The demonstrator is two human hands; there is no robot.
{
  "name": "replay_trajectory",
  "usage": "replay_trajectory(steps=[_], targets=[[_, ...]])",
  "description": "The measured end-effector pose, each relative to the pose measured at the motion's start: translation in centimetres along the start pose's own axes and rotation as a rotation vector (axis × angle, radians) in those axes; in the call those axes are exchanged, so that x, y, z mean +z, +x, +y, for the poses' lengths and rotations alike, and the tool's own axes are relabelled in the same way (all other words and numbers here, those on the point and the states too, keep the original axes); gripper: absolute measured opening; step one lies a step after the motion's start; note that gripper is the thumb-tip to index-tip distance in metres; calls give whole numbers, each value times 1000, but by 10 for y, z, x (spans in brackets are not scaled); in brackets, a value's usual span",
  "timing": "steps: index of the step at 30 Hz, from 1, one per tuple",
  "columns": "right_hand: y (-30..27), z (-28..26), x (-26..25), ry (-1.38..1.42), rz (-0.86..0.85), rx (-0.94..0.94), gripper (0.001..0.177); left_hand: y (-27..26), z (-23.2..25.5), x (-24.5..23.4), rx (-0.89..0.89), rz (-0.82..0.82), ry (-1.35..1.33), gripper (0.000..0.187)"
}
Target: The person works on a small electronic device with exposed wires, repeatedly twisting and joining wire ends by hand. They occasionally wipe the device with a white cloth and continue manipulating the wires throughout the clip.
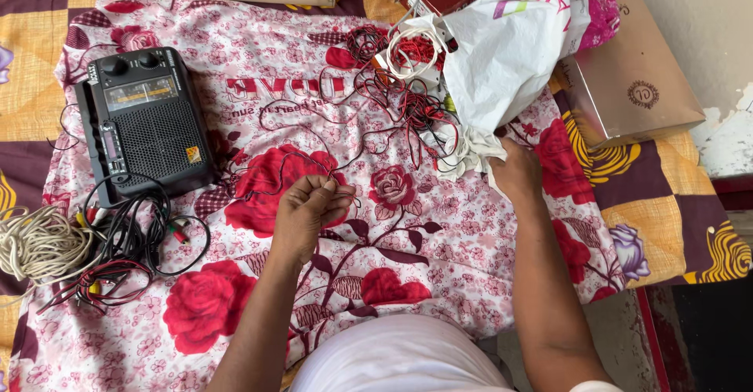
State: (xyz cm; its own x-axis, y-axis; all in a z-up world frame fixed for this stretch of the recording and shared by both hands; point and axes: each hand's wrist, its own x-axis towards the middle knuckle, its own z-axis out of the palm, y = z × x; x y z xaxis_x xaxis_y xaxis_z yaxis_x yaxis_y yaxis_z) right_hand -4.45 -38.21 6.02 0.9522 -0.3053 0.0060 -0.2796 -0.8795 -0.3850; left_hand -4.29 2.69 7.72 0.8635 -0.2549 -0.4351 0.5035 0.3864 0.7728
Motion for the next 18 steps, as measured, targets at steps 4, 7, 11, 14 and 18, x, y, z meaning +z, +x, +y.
replay_trajectory(steps=[4, 7, 11, 14, 18], targets=[[-8, 11, -34, 233, 342, 108, 24, -10, 10, -9, 21, 72, 8, 11], [-15, 15, -71, 732, 542, -119, 21, -6, 7, -13, 22, 51, -46, 5], [-39, -29, -79, 863, 446, -256, 21, 1, -20, -4, 118, 14, -33, 4], [-55, -91, -53, 956, 293, -369, 27, 7, -28, 14, 99, -5, -25, 3], [-78, -175, -9, 667, -174, -532, 52, 10, -28, 33, 141, -62, -50, 7]])
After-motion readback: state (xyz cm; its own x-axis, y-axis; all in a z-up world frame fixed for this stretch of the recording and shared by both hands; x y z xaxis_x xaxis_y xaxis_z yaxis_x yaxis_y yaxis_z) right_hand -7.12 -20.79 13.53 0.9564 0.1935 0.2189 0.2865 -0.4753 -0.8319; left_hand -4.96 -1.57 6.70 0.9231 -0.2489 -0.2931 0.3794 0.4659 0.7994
